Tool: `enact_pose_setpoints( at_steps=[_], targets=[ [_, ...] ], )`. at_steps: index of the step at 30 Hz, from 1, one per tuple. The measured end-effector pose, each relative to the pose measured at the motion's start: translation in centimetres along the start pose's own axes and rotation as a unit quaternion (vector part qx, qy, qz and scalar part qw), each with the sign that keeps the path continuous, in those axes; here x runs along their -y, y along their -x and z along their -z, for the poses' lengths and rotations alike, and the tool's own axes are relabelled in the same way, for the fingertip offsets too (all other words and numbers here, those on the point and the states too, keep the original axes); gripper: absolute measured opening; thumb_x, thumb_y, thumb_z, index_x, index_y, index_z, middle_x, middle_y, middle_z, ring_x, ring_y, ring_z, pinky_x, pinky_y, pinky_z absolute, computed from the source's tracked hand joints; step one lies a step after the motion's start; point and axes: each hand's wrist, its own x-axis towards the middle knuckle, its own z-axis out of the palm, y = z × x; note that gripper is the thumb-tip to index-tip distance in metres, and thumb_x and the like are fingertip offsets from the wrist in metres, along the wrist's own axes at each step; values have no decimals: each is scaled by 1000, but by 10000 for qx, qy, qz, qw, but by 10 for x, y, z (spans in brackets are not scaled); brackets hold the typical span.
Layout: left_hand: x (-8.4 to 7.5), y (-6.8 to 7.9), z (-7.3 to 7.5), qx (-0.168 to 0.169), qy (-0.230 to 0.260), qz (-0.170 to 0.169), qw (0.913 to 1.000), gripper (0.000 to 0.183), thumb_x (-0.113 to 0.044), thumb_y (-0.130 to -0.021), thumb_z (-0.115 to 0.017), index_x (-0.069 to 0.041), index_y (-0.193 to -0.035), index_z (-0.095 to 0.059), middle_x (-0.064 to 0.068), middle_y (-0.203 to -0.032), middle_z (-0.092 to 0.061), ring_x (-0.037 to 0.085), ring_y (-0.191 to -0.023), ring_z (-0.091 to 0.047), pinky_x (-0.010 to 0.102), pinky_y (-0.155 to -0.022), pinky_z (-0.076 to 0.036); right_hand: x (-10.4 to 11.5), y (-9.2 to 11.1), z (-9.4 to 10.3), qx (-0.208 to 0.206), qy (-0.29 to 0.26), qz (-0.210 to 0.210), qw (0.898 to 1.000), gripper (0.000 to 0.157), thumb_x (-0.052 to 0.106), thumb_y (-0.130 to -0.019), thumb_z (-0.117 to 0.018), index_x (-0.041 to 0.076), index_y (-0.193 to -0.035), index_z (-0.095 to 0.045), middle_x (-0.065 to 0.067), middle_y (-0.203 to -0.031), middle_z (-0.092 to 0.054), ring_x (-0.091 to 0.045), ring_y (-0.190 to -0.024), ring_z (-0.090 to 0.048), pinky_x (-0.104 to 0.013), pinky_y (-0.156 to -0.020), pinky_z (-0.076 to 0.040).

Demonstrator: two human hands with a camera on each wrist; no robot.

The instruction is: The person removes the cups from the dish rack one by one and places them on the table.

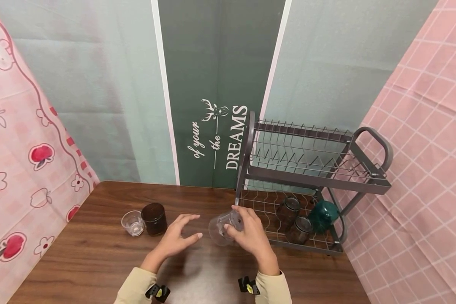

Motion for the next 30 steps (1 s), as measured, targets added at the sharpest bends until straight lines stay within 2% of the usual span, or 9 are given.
enact_pose_setpoints(
  at_steps=[4, 7, 11, 13, 16, 20, 23, 26, 30],
  targets=[
    [0, -1, -6, -170, 524, 26, 9985, 50, -32, -80, -72, -17, -125, -56, 4, -119, -53, 28, -108, -52, 47, -82, -44, -2, 0, -6, -121, -337, -240, 9991, 50, 20, -76, -75, 6, -121, -59, -12, -108, -60, -28, -96, -58, -48, -76, -46],
    [-4, 0, -11, -198, 1137, 153, 9932, 50, -24, -82, -72, -16, -128, -54, 7, -124, -50, 33, -110, -51, 47, -79, -47, -5, 1, -12, -319, -650, -418, 9965, 48, 19, -77, -74, 5, -120, -59, -11, -108, -62, -26, -96, -58, -46, -77, -46],
    [-20, 2, -10, -239, 2128, 245, 9765, 52, -8, -83, -68, -6, -132, -49, 19, -128, -45, 44, -113, -46, 51, -80, -47, -7, 3, -20, -537, -1201, -740, 9885, 46, 18, -78, -72, 7, -121, -59, -8, -98, -64, -20, -89, -59, -41, -73, -47],
    [-30, 3, -6, -255, 2474, 250, 9683, 53, -3, -83, -66, 0, -133, -46, 24, -130, -43, 47, -113, -44, 50, -82, -46, -7, 4, -24, -591, -1564, -934, 9815, 45, 16, -78, -71, 8, -120, -58, -7, -93, -63, -19, -84, -58, -37, -71, -46],
    [-38, 2, -2, -233, 2810, 208, 9592, 56, 1, -83, -64, 4, -134, -42, 29, -131, -39, 49, -114, -42, 42, -82, -47, -6, 5, -30, -607, -2082, -1184, 9690, 41, 13, -79, -69, 9, -119, -58, -8, -92, -61, -18, -80, -57, -32, -69, -46],
    [-28, 1, -7, -204, 3169, 79, 9482, 60, 5, -80, -63, 6, -135, -38, 30, -133, -37, 49, -115, -42, 37, -82, -48, -4, 4, -36, -580, -2670, -1383, 9520, 37, 6, -81, -64, 4, -117, -56, -13, -100, -60, -19, -83, -58, -30, -72, -46],
    [-15, 0, -13, -169, 3435, -34, 9390, 64, 3, -79, -65, 6, -136, -36, 28, -134, -36, 45, -115, -43, 38, -81, -48, 1, 3, -38, -544, -3013, -1497, 9401, 35, 2, -82, -61, 0, -117, -55, -15, -101, -58, -20, -85, -57, -30, -74, -46],
    [-6, -1, -19, -105, 3678, -105, 9298, 65, -1, -79, -67, 3, -137, -37, 26, -134, -35, 43, -115, -44, 41, -79, -49, 13, 2, -34, -527, -3218, -1488, 9336, 32, -1, -83, -58, -3, -114, -54, -15, -100, -57, -20, -86, -55, -31, -73, -45],
    [-4, -1, -21, -119, 3949, -137, 9185, 67, -4, -77, -68, -1, -137, -37, 27, -132, -34, 43, -112, -46, 42, -76, -50, 29, 2, -30, -516, -3356, -1416, 9299, 29, -3, -83, -56, -6, -112, -53, -14, -96, -56, -18, -85, -52, -30, -70, -44]
  ],
)
